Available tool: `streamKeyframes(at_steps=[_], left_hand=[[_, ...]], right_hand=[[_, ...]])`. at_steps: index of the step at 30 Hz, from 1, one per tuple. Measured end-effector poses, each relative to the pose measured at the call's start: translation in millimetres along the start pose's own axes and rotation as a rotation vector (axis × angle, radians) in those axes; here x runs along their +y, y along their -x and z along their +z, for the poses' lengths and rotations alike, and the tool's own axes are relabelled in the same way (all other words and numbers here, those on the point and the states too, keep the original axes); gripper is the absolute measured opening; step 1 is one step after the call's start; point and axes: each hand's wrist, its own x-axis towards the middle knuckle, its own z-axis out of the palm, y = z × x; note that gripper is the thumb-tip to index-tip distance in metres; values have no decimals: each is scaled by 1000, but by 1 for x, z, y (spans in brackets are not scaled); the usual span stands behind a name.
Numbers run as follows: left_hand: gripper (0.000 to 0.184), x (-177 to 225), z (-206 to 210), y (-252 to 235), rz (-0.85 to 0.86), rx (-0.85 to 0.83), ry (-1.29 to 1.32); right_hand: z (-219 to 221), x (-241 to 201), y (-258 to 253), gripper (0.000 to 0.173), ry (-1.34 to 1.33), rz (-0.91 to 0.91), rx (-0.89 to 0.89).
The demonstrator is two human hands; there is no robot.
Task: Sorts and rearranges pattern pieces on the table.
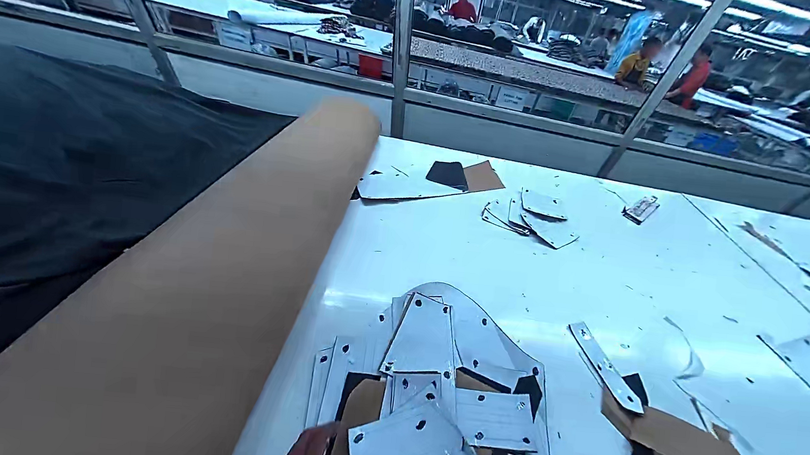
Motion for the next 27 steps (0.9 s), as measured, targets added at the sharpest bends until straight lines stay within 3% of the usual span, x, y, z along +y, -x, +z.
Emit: streamKeyframes(at_steps=[4, 9, 14, 16, 18, 20, 21, 24, 27], left_hand=[[55, 16, 19, -128, 116, 39, -83], [61, 10, 21, -295, 201, -35, -348], [68, 14, 10, -442, 114, -19, -453], [68, 20, 7, -496, 45, 15, -494], [66, 48, -3, -526, -91, -50, -558], [60, 76, -9, -560, -108, 3, -575], [59, 75, -9, -581, -60, 65, -596], [54, 16, 3, -641, 92, 270, -729], [26, -11, 14, -668, 73, 348, -783]], right_hand=[[40, -27, -114, 47, -21, -184, 21], [95, -35, -287, 46, 52, -410, -14], [135, -22, -405, 49, 145, -480, 141], [141, -25, -434, 60, 250, -465, 188], [143, -34, -461, 70, 359, -476, 236], [136, -45, -509, 73, 432, -543, 374], [132, -49, -536, 76, 447, -567, 422], [127, -59, -602, 90, 470, -672, 473], [122, -69, -644, 101, 527, -741, 432]])
